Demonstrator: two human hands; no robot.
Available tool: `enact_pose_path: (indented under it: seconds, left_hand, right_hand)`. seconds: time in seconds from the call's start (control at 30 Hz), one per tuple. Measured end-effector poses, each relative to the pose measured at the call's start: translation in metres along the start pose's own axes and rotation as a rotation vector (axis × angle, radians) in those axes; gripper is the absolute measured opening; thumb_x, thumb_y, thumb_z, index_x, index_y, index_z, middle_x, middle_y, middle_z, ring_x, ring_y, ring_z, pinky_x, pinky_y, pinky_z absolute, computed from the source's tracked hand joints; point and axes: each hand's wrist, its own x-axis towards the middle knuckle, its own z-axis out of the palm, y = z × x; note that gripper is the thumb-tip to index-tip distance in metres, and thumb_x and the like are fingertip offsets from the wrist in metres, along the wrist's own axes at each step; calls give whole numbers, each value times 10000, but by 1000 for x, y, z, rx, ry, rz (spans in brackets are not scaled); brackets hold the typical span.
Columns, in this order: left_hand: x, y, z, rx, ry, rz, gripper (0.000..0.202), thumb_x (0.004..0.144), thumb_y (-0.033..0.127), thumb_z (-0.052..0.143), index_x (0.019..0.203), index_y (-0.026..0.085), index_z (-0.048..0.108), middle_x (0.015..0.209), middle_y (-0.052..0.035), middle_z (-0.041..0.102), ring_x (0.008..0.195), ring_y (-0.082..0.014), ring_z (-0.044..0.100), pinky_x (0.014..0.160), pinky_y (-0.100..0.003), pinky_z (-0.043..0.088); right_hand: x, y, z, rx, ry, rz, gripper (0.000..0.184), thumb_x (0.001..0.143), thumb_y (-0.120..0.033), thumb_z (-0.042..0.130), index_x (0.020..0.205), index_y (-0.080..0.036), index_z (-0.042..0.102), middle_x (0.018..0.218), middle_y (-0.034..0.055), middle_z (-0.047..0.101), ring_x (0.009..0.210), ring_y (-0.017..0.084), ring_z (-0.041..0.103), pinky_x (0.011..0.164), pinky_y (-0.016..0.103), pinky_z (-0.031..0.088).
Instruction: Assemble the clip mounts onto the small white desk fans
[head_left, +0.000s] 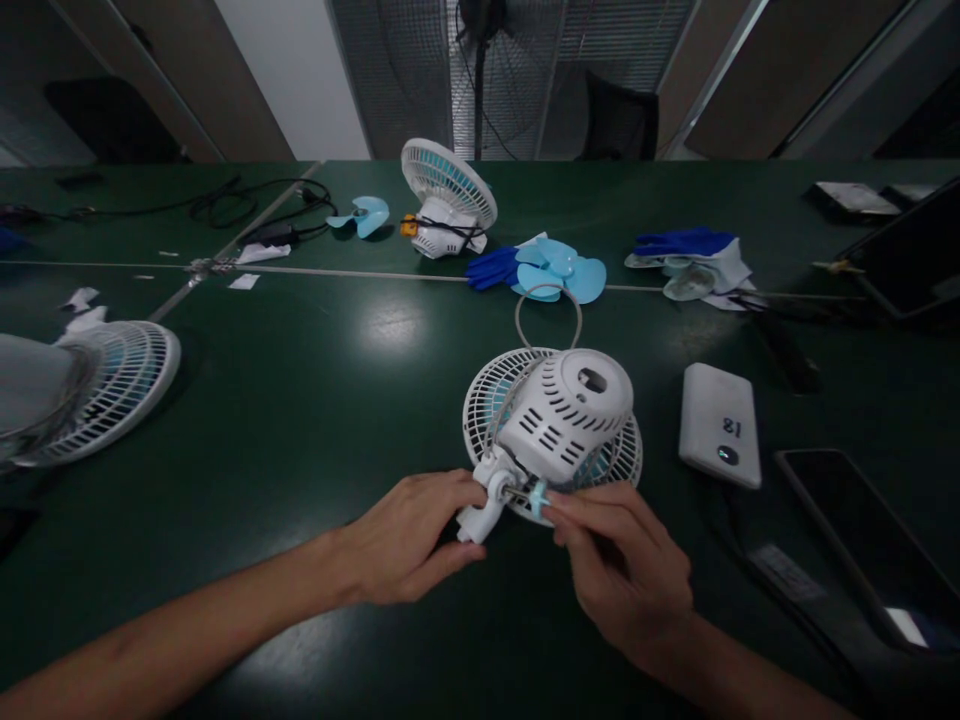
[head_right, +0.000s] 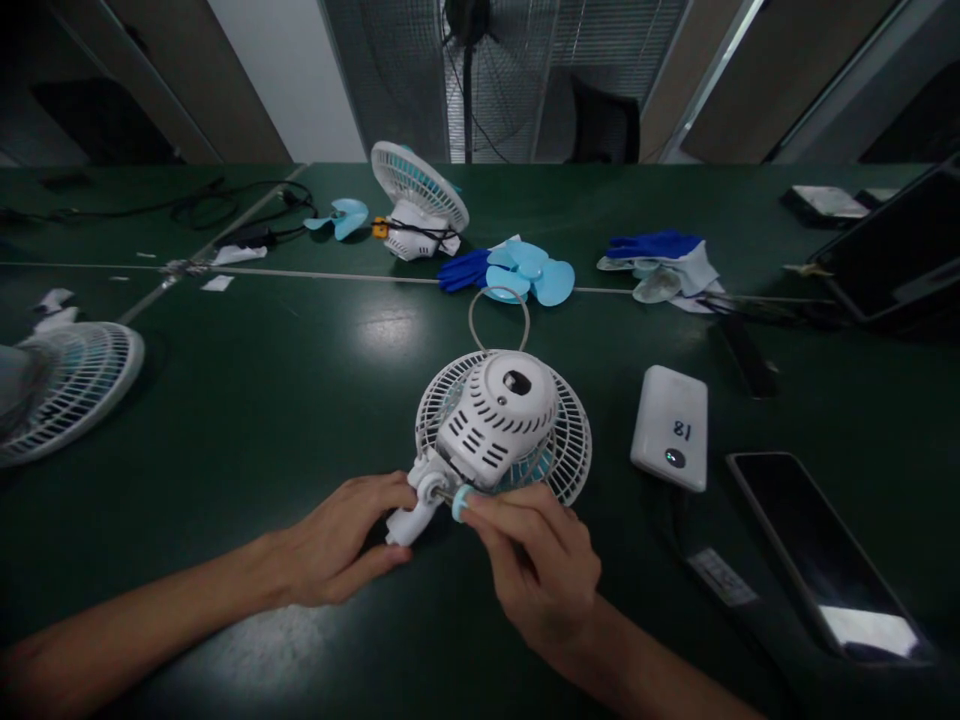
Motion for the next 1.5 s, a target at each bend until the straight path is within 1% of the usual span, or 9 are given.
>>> enact_pose_path:
  seconds: [0.13,0.27,0.5,0.6,0.73,1.0,1.23,1.4,1.5]
  left_hand:
    - [-4,-2,4,-92,109,-17,396,1073,376,516,1369,177,342,1040,-80,618,759,-160,590,677,-295,519]
    - [-3,-1,3,-69,104,-50,417,1072,415,511,1371,165,363,1077,-101,617,758,-159,590,659,-294,529]
    - [-4,-2,2,-41,99,-10,545,1102,440,452,1534,169,261,1231,-178,665,964,-226,691,809,-373,600]
    - [-6,-6,4,-29,100,17,480,1118,451,404,1503,175,326,1143,-143,681,900,-210,689,764,-354,597]
    - [-3,-6,6,7,81,44,514,1093,502,474,1472,176,352,980,-75,678,769,-189,662,678,-314,566]
    - [-1,-4,5,13,62,64,507,1088,530,469,1438,178,369,959,-67,679,762,-194,659,704,-324,563]
    - [-1,-2,4,45,-136,-87,405,1071,383,513,1417,189,427,991,-62,682,814,-188,654,755,-318,568]
    - [-3,-3,5,108,-115,-23,517,1066,352,464,1537,193,319,1039,-82,684,821,-204,638,743,-348,576]
    - [-3,-4,6,133,-89,9,547,1075,359,440,1569,191,276,1043,-89,687,821,-213,627,725,-351,568]
  right_hand:
    - [1,0,-1,9,-74,-118,133,970,-91,686,1019,-200,744,817,-22,770,687,75,738,645,174,591]
    - [3,3,-1,-41,17,-10,147,958,-75,678,978,-209,735,795,-22,751,661,88,727,607,190,598]
    - [2,3,-1,-4,-62,-103,163,947,-78,693,1004,-216,757,788,-30,761,635,79,723,606,173,607]
    - [3,4,-1,-51,-3,-19,189,942,-55,677,1010,-218,744,789,-27,756,636,91,723,580,192,601]
    - [3,4,1,-16,-60,-115,179,969,-74,660,1025,-213,757,808,-22,776,656,82,735,615,179,603]
    - [5,2,5,-55,-65,-97,168,977,-87,672,1050,-207,765,794,-20,777,650,80,734,595,181,575]
    - [2,-1,10,-6,-103,-43,180,986,-91,653,1118,-191,722,863,-12,806,699,99,761,648,202,598]
    - [-8,2,11,67,-168,1,263,979,-103,653,1231,-174,681,982,30,803,801,121,772,721,219,624]
    - [-10,3,9,55,-185,34,275,983,-126,639,1255,-161,660,952,36,778,670,104,717,630,222,595]
